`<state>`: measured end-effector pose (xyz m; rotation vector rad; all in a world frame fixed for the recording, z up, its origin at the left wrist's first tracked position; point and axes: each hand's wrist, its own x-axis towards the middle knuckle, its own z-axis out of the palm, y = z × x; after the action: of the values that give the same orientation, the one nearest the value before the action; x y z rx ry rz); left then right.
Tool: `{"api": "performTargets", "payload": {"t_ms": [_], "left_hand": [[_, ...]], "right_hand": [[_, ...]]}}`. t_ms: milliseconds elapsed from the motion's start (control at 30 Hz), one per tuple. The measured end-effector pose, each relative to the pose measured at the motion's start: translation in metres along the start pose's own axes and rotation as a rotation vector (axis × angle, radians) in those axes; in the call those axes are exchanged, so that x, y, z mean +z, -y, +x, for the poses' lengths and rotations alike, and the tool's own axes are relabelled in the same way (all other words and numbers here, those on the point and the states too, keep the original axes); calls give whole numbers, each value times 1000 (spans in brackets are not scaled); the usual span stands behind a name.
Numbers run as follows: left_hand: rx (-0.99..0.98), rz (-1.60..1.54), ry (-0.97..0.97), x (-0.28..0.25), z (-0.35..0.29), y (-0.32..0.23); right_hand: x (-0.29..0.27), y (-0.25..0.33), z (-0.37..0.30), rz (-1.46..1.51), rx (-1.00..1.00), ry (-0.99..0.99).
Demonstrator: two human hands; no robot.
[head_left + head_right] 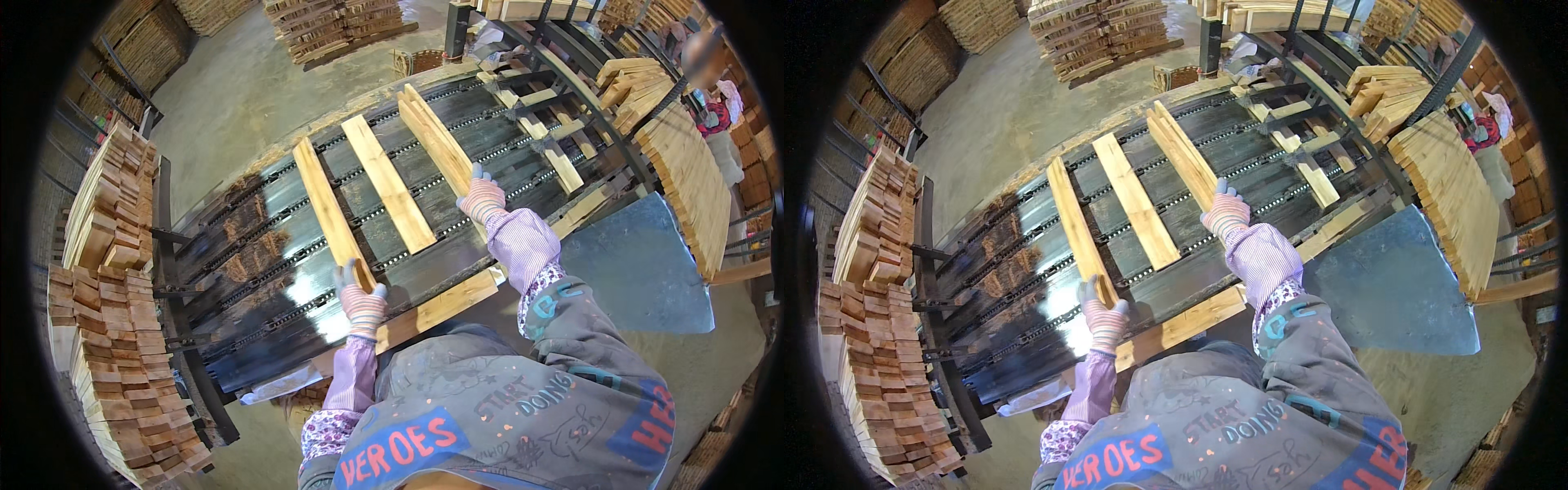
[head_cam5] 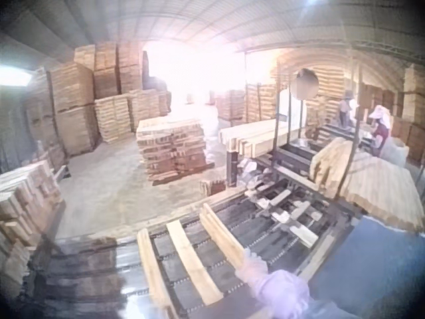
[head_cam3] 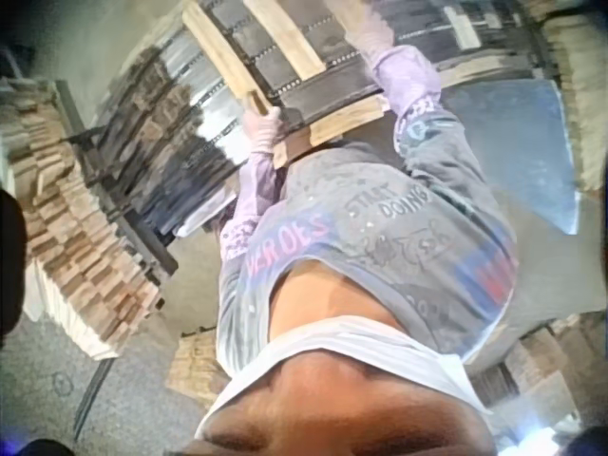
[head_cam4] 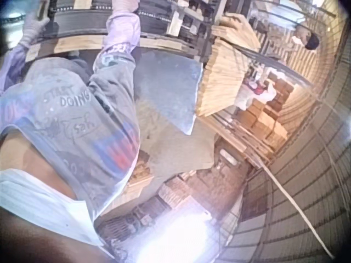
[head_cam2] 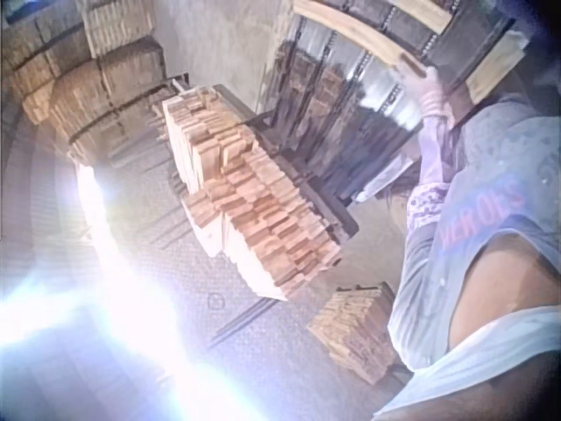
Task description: The person repeatedly picks up wooden planks from a stack and places them onto a roller conveyor. The planks are arranged in parallel rows on the conveyor as the person continues the transfer cycle.
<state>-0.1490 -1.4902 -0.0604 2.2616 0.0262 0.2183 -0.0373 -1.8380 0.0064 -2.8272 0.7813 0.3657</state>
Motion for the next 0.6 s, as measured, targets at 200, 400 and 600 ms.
{"api": "performTargets", "payload": {"t_ms": [200, 400, 600], "left_hand": [[47, -143, -78, 39, 54, -81], [-289, 326, 257, 102, 70, -114], [-342, 259, 147, 104, 82, -92]], "right_hand": [[-24, -22, -3, 198, -120, 213], [-4, -59, -15, 544, -126, 253], [-11, -95, -10, 643, -191, 269]]}}
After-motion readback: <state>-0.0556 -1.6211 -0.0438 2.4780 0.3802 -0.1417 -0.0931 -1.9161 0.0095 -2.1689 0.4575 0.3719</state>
